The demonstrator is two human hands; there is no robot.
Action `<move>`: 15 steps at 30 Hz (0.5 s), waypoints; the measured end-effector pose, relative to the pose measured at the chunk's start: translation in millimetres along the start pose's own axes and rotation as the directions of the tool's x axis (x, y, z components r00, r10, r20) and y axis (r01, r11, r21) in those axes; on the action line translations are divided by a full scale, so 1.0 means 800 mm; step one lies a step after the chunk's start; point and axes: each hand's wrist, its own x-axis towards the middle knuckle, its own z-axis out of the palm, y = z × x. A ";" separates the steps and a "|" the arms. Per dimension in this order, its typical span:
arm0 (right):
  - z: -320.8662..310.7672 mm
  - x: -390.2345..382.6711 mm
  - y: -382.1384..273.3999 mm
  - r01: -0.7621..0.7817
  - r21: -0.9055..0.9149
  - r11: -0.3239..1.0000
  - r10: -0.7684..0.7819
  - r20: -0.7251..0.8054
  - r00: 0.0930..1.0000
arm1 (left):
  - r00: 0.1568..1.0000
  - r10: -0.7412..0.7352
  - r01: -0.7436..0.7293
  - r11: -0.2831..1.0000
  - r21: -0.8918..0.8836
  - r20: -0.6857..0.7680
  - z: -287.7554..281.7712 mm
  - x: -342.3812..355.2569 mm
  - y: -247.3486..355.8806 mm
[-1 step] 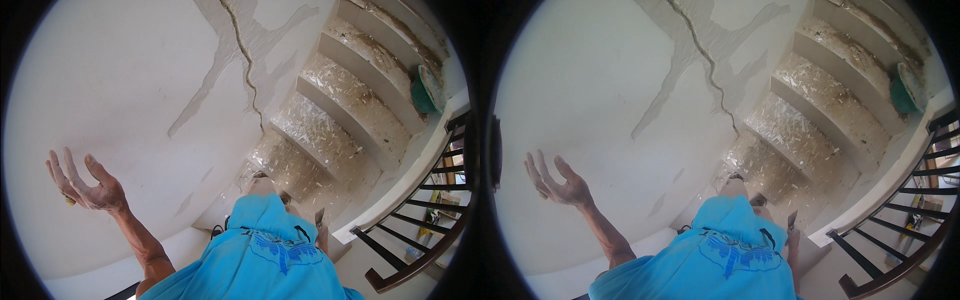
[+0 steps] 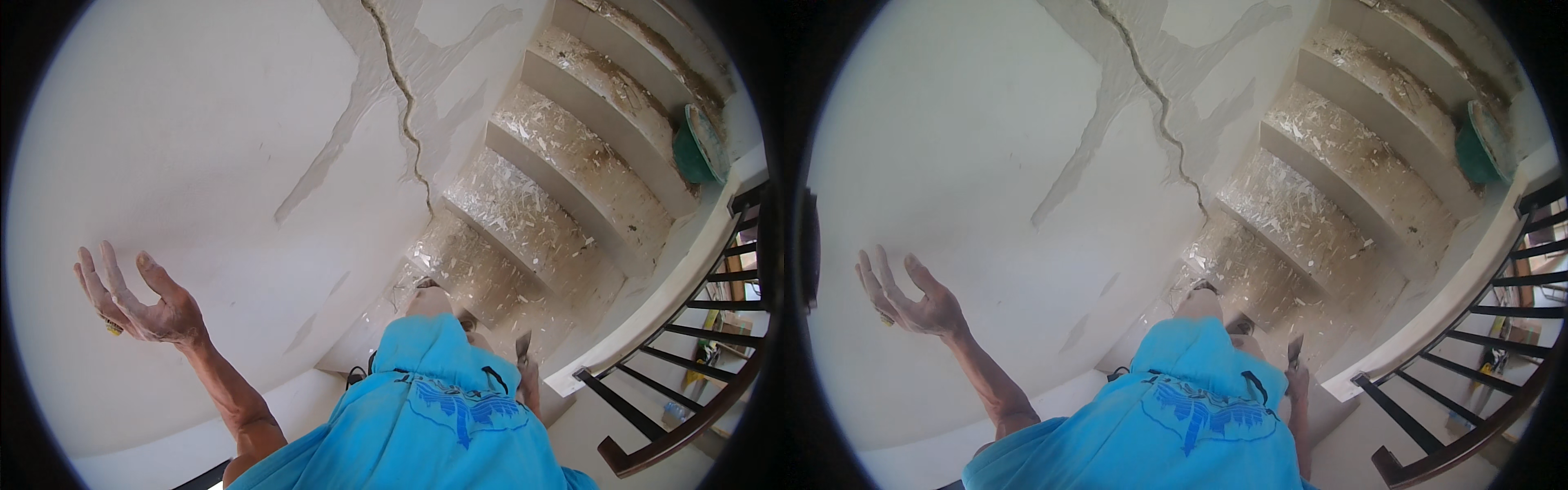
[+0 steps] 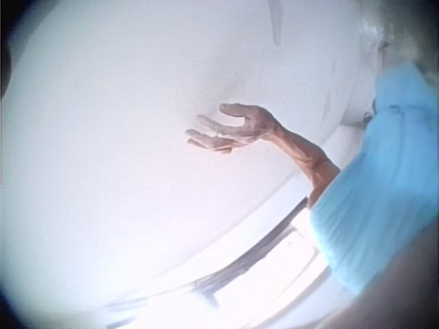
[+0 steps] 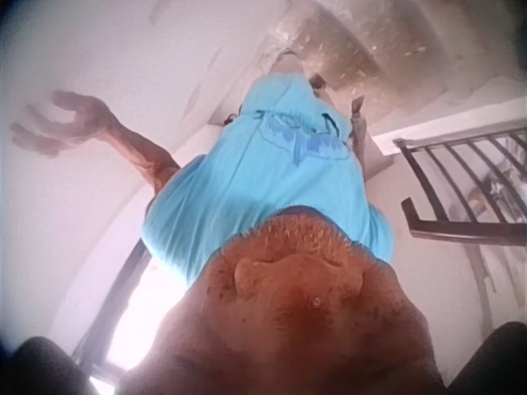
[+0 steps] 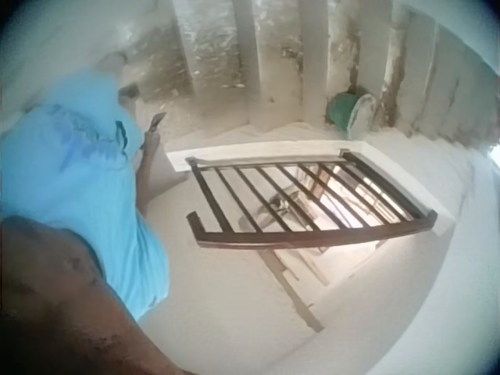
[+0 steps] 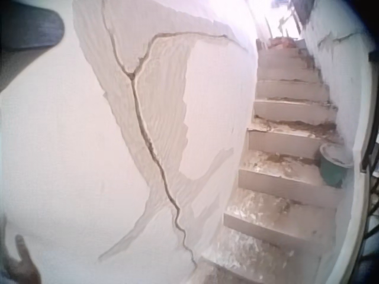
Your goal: The person uses a scraper to widen a long crack in a plaster wall and remove loose material.
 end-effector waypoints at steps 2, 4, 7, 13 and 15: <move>-0.035 0.005 -0.127 -0.065 0.038 0.997 0.061 0.100 0.993 | 1.000 0.002 -0.002 1.000 -0.027 -0.005 0.013 -0.003 -0.005; -0.039 0.031 -0.190 -0.126 0.015 0.992 0.123 0.118 0.985 | 1.000 0.003 -0.005 0.999 -0.051 -0.029 0.032 -0.004 -0.005; -0.022 0.075 -0.239 0.245 -0.243 0.939 -0.229 0.090 0.969 | 1.000 0.016 -0.016 1.000 -0.004 -0.027 0.044 0.000 -0.009; 0.005 0.115 -0.383 0.351 -0.308 0.884 -0.306 0.186 0.934 | 0.991 0.127 -0.128 0.991 -0.026 -0.032 0.060 -0.002 -0.019; 0.015 0.131 -0.404 0.405 -0.272 0.873 -0.361 0.197 0.911 | 0.988 0.153 -0.153 0.988 -0.031 -0.017 0.058 -0.002 -0.024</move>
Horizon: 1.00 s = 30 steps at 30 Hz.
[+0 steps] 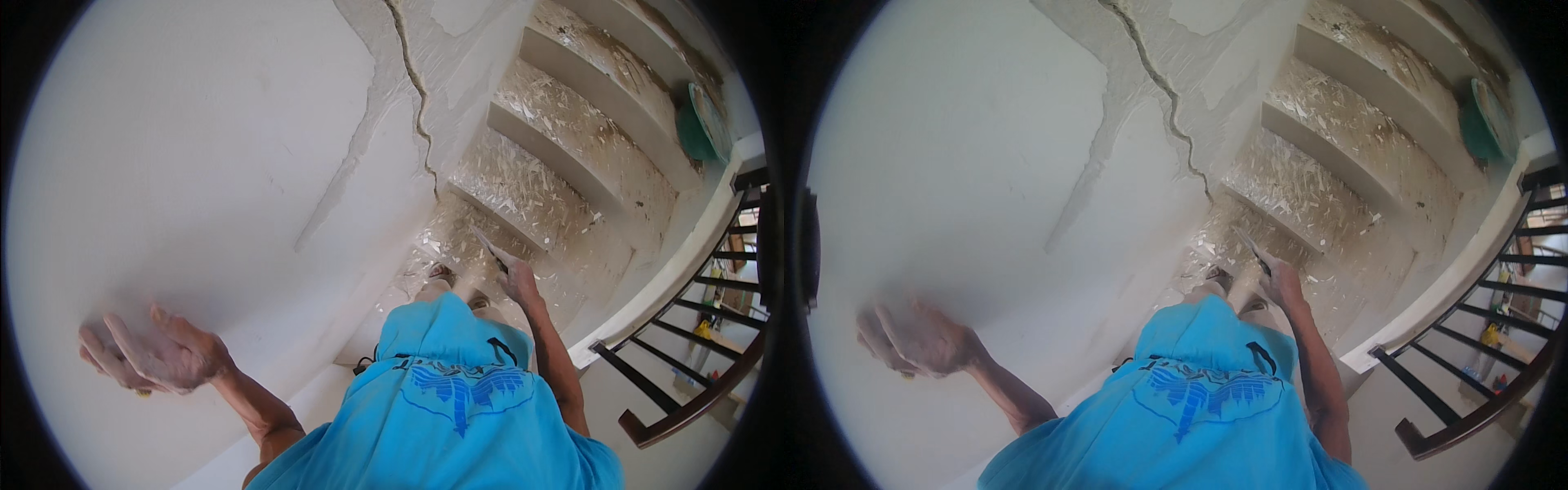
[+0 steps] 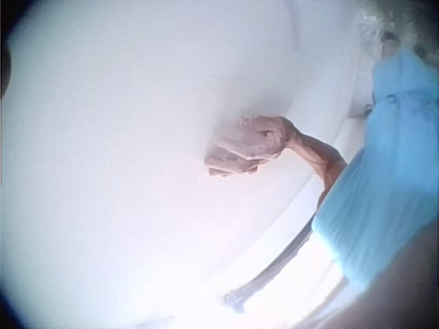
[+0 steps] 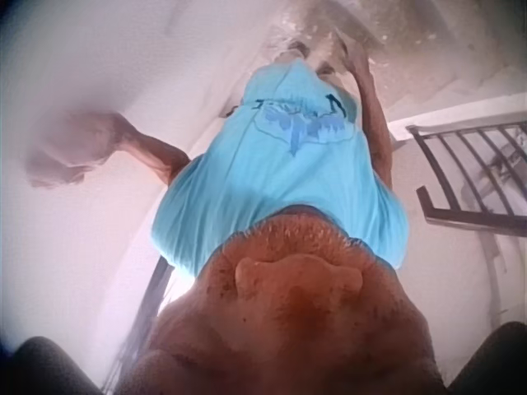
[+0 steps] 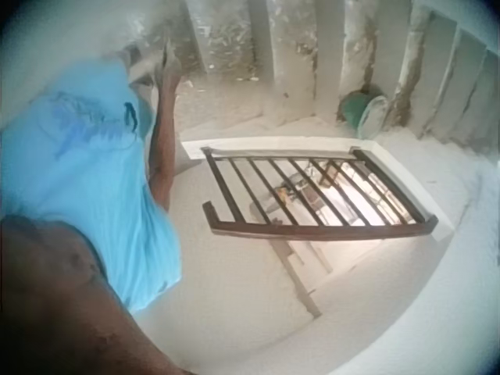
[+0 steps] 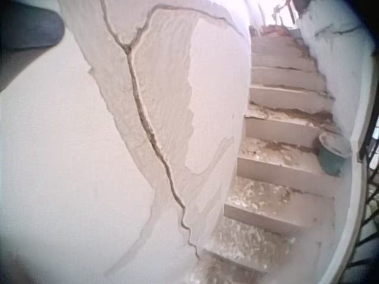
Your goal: The person uses a scraper to widen a long crack in a plaster wall and remove loose material.
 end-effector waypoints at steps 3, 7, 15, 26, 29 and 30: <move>0.007 0.017 0.006 0.086 0.061 0.994 -0.080 -0.085 0.993 | 0.999 0.009 -0.006 0.997 -0.074 0.036 -0.002 -0.004 0.007; 0.016 0.027 -0.019 0.083 0.130 0.988 -0.044 -0.279 0.959 | 0.995 -0.097 0.080 0.795 -0.601 0.003 -0.022 -0.021 0.029; 0.043 0.022 -0.036 -0.224 0.476 0.850 0.335 -0.161 0.928 | 0.563 0.437 0.792 -0.044 -0.609 0.701 0.018 -0.081 0.213; 0.021 -0.020 -0.097 -0.366 0.687 0.628 0.392 0.127 0.911 | 0.210 0.795 0.931 0.016 -0.366 0.569 0.071 -0.210 0.359; 0.041 -0.022 -0.077 -0.258 0.535 0.804 0.330 -0.040 0.943 | 0.160 0.834 0.950 0.016 -0.313 0.528 0.075 -0.213 0.373; 0.043 -0.024 -0.078 -0.242 0.456 0.857 0.327 -0.116 0.938 | 0.149 0.840 0.958 0.009 -0.287 0.522 0.077 -0.218 0.377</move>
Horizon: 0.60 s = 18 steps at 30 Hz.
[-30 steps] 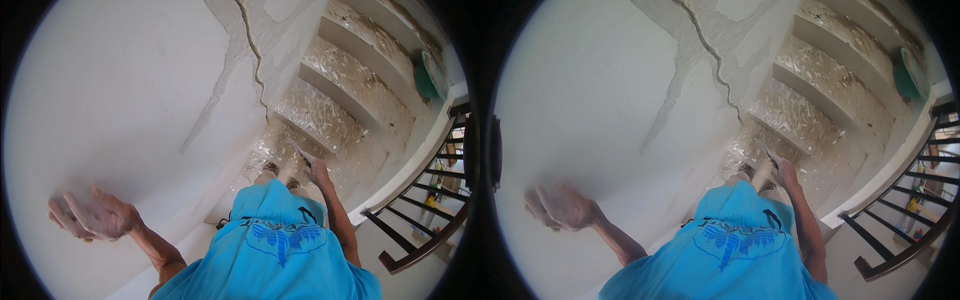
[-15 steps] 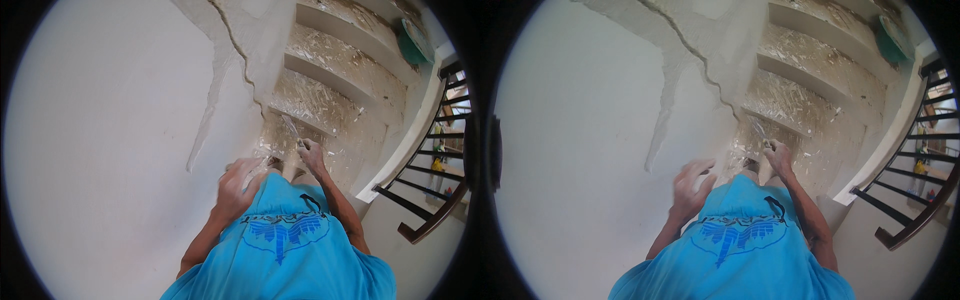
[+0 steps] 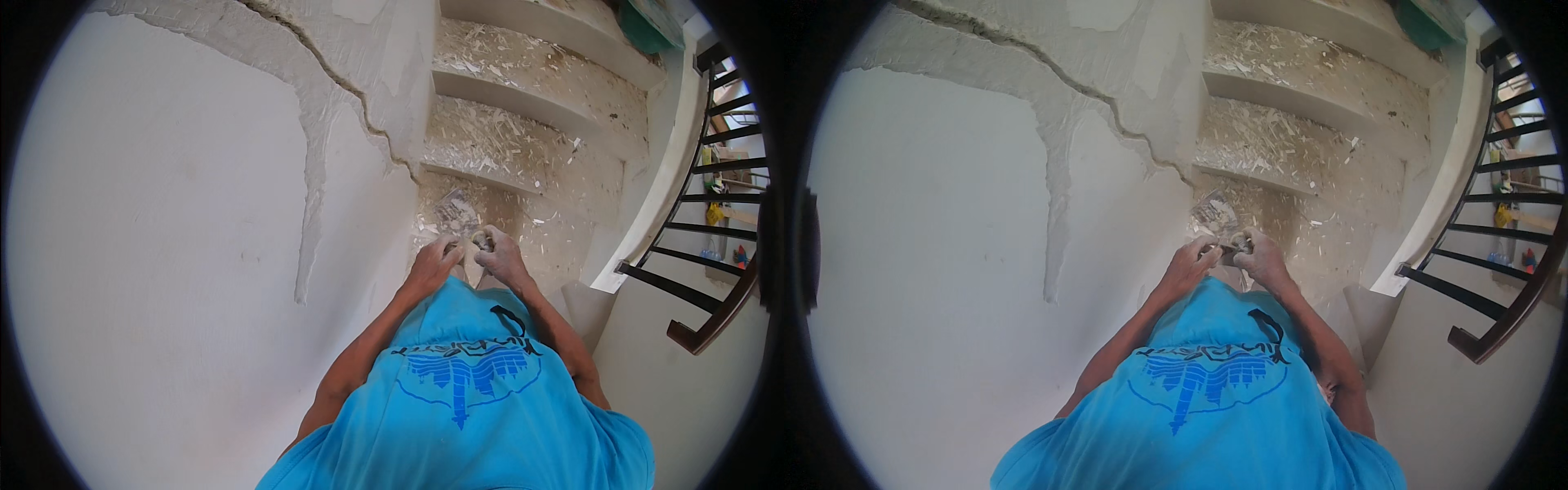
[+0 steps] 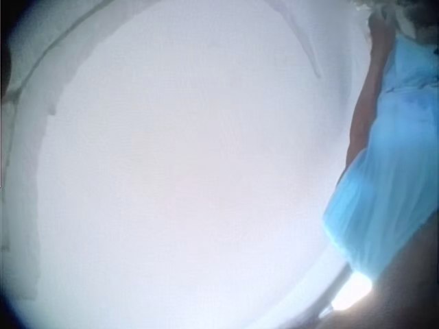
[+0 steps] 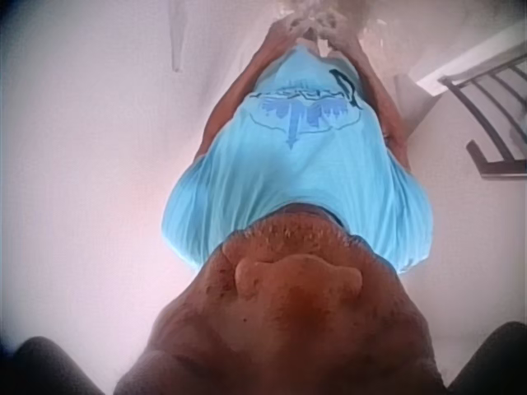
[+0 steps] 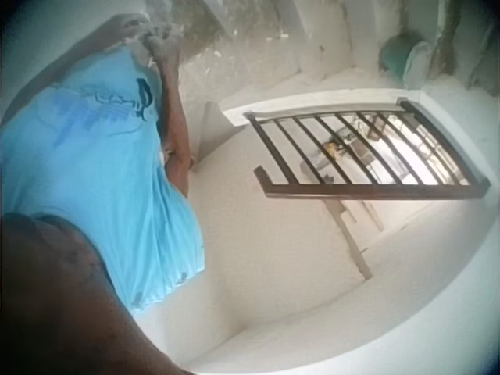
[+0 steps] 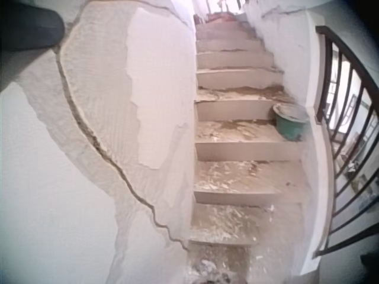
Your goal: The person uses a scraper to widen a long crack in a plaster wall and remove loose material.
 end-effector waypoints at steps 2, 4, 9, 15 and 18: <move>0.006 -0.005 -0.002 0.068 -0.181 0.981 -0.090 -0.119 0.989 | 0.999 -0.038 0.040 0.995 -0.089 0.027 0.002 0.006 -0.007; 0.008 -0.009 -0.012 0.070 -0.255 0.964 -0.111 -0.149 0.983 | 0.993 -0.097 0.109 0.972 -0.209 0.066 0.002 0.009 -0.008; 0.030 -0.012 -0.027 0.186 -0.314 0.931 -0.252 -0.184 0.950 | 0.985 -0.169 0.175 0.931 -0.321 0.044 0.003 0.013 -0.005; 0.062 -0.012 -0.023 0.299 -0.311 0.902 -0.336 -0.073 0.939 | 0.949 -0.315 0.316 0.941 -0.119 0.027 -0.008 0.029 -0.022; 0.070 -0.013 -0.025 0.278 -0.208 0.938 -0.291 -0.030 0.956 | 0.986 -0.158 0.157 0.988 -0.010 -0.061 -0.008 0.028 -0.041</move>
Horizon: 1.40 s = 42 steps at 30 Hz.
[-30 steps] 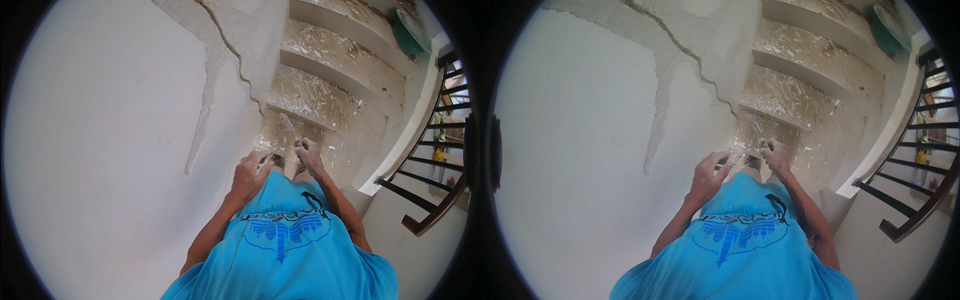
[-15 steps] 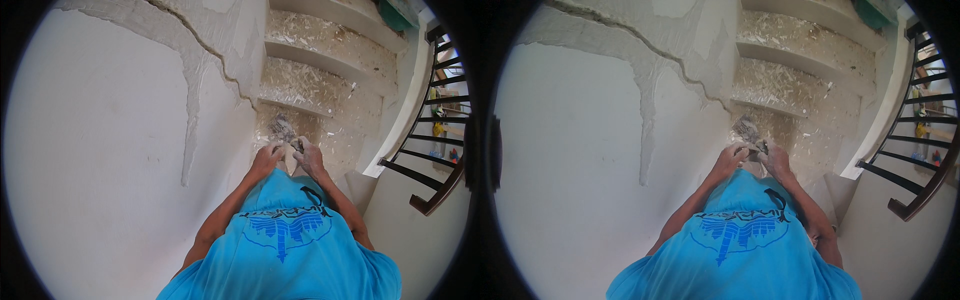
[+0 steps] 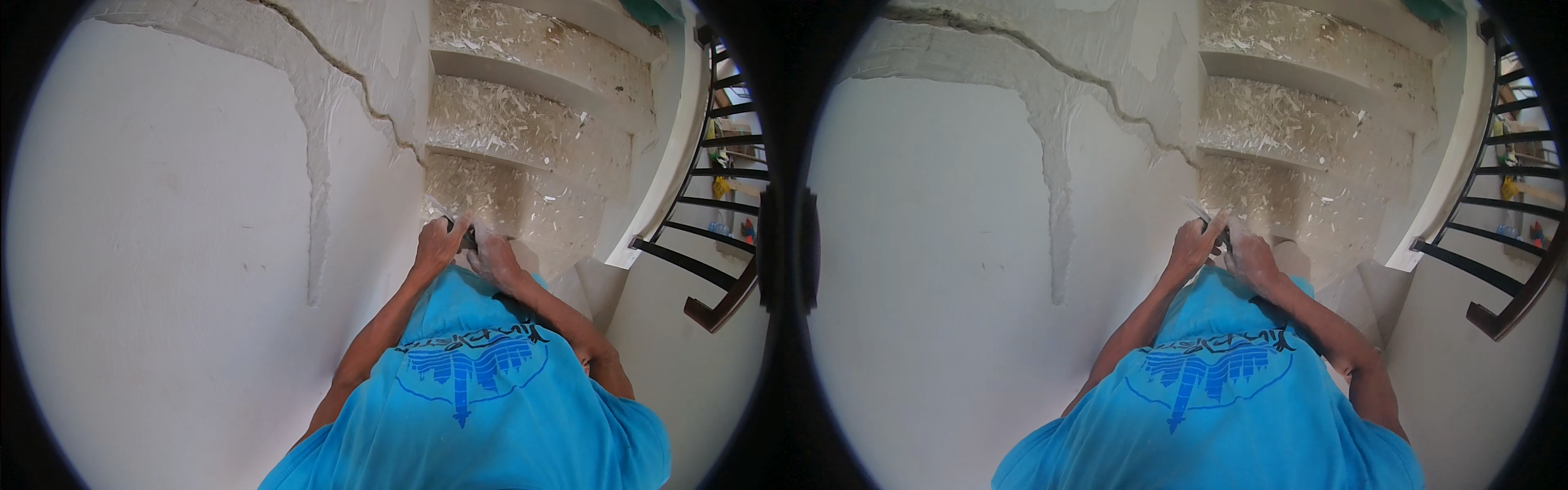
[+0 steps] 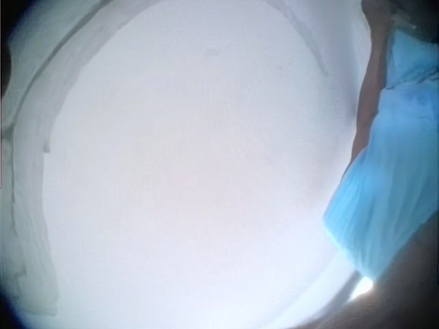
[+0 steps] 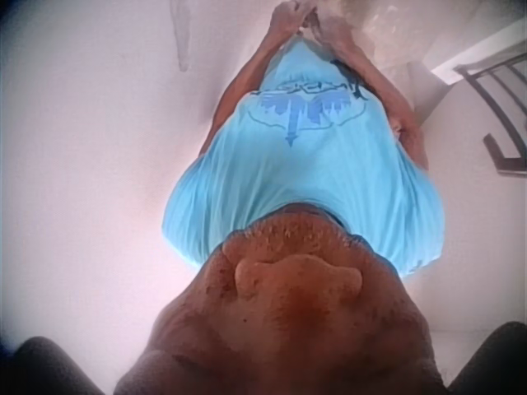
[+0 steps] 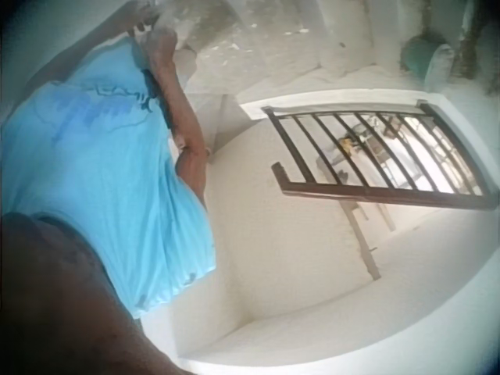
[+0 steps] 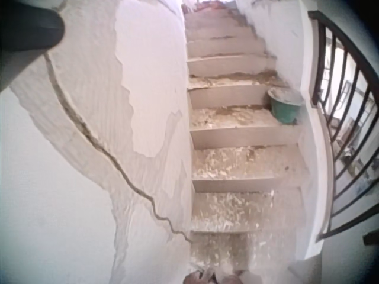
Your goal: The person uses a scraper to widen a long crack in a plaster wall and remove loose material.
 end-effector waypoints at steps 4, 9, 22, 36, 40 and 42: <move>0.007 0.000 -0.010 -0.033 0.117 0.993 0.033 -0.003 0.999 | 0.982 0.182 -0.177 0.981 0.083 -0.048 0.000 0.009 -0.028; 0.023 0.000 -0.014 0.032 0.223 0.974 -0.023 -0.044 0.999 | 0.991 0.114 -0.101 0.981 0.168 -0.070 -0.003 0.023 -0.038; -0.041 0.021 -0.004 -0.189 0.214 0.958 0.172 0.094 0.981 | 0.940 -0.022 0.061 0.993 0.104 -0.339 -0.051 0.008 0.000; 0.018 0.090 0.126 -0.147 -0.022 0.989 0.148 0.182 0.972 | 0.909 0.141 0.147 0.773 0.618 -0.392 -0.073 -0.012 0.075; 0.003 0.095 0.115 -0.206 0.119 0.971 0.170 0.260 0.951 | 0.935 0.067 0.136 0.836 0.531 -0.347 -0.076 -0.005 0.059; -0.005 0.095 0.100 -0.199 0.169 0.965 0.139 0.316 0.939 | 0.898 -0.268 0.305 0.951 0.055 -0.349 -0.074 -0.005 0.063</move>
